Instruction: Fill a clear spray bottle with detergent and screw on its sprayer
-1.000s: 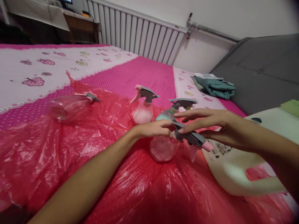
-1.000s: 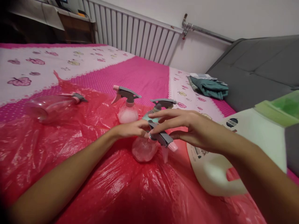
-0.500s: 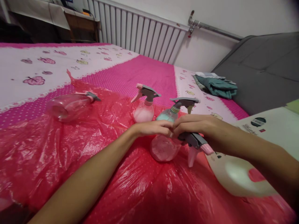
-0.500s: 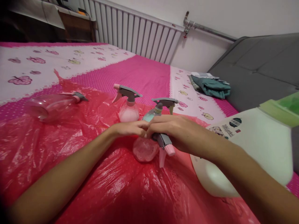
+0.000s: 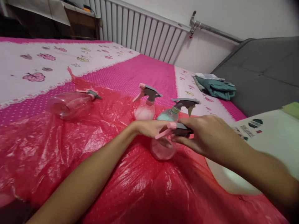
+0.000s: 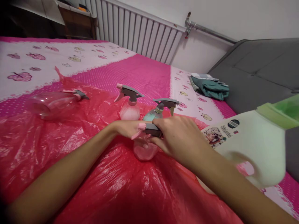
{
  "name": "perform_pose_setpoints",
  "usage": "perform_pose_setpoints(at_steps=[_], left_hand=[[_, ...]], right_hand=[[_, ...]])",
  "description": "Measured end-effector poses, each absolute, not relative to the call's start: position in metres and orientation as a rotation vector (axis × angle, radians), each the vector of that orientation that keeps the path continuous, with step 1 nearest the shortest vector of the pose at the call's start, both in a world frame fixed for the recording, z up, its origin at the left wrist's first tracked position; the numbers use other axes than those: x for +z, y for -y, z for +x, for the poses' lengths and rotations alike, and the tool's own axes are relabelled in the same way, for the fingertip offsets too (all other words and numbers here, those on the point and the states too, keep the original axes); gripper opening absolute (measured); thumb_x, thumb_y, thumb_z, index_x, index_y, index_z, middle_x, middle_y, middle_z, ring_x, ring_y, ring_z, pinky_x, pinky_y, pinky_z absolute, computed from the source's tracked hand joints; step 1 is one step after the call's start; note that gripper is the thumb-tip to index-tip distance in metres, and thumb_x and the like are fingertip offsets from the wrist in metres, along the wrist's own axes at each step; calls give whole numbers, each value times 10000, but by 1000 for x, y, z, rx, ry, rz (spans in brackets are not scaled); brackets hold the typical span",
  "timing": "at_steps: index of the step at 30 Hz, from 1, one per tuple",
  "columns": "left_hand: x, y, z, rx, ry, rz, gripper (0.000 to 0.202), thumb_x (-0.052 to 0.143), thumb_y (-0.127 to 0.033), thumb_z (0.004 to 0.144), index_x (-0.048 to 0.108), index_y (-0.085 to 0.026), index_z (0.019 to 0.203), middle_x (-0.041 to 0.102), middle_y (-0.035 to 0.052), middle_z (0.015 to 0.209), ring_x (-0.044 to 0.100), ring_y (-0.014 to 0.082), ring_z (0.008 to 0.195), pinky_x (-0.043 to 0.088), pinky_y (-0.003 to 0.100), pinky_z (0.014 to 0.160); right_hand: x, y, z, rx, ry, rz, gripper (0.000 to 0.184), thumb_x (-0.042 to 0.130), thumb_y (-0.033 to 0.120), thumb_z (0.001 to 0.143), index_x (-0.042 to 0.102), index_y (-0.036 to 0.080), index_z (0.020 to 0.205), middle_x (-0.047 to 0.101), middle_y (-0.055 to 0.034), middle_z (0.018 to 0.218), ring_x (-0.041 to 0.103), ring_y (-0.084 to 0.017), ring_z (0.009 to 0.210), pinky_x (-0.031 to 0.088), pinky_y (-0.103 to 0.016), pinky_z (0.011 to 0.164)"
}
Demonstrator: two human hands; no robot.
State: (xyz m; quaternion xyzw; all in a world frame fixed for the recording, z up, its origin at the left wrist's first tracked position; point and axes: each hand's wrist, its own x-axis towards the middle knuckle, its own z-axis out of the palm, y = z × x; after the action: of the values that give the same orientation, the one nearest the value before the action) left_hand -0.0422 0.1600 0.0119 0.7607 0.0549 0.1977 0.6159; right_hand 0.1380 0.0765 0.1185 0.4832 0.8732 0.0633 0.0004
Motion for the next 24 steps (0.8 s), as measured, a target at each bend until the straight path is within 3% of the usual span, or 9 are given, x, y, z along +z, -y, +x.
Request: perform_pose_setpoints(at_steps=[5, 9, 15, 19, 22, 24], left_hand=[[9, -162, -39, 427, -109, 1714, 590, 934, -401, 658, 707, -156, 1144, 730, 69, 1140, 651, 277, 1202, 466, 413, 1132], [4, -164, -39, 459, -101, 1654, 782, 973, -405, 592, 670, -177, 1277, 730, 86, 1245, 642, 290, 1273, 476, 420, 1136], [-10, -167, -36, 489, -142, 1631, 748, 978, -394, 591, 689, -181, 1247, 749, 84, 1225, 660, 267, 1235, 491, 405, 1110], [-14, -166, -31, 477, -232, 1621, 547, 919, -507, 670, 747, -203, 1091, 775, 39, 1124, 691, 240, 1160, 497, 378, 1088], [-14, -165, -31, 449, -249, 1651, 451, 882, -523, 713, 761, -203, 1007, 778, 29, 1096, 698, 228, 1143, 502, 345, 1074], [-14, -164, -34, 457, -315, 1672, 502, 886, -525, 702, 758, -193, 1056, 773, 45, 1137, 694, 245, 1163, 514, 350, 1061]], right_hand=[[124, -78, 125, 156, -2538, 1649, 248, 755, 469, 860, 729, 222, 861, 663, -37, 664, 541, -184, 559, 254, -290, 546], [123, -77, 118, 97, -2447, 1732, 270, 677, 482, 906, 713, 215, 900, 693, -58, 716, 575, -206, 603, 275, -300, 560], [118, -74, 118, 0, -2497, 1767, 188, 625, 405, 935, 649, 222, 902, 708, -47, 771, 599, -193, 616, 311, -287, 553], [119, -77, 119, -152, -2538, 1807, 197, 608, 367, 940, 619, 218, 811, 660, -14, 656, 583, -166, 559, 321, -275, 526], [121, -78, 121, -317, -2561, 1785, 262, 585, 391, 961, 605, 216, 766, 670, -8, 657, 610, -160, 567, 364, -269, 534], [123, -79, 127, -430, -2600, 1741, 258, 621, 458, 949, 638, 221, 850, 710, -11, 738, 645, -170, 618, 402, -263, 535]])
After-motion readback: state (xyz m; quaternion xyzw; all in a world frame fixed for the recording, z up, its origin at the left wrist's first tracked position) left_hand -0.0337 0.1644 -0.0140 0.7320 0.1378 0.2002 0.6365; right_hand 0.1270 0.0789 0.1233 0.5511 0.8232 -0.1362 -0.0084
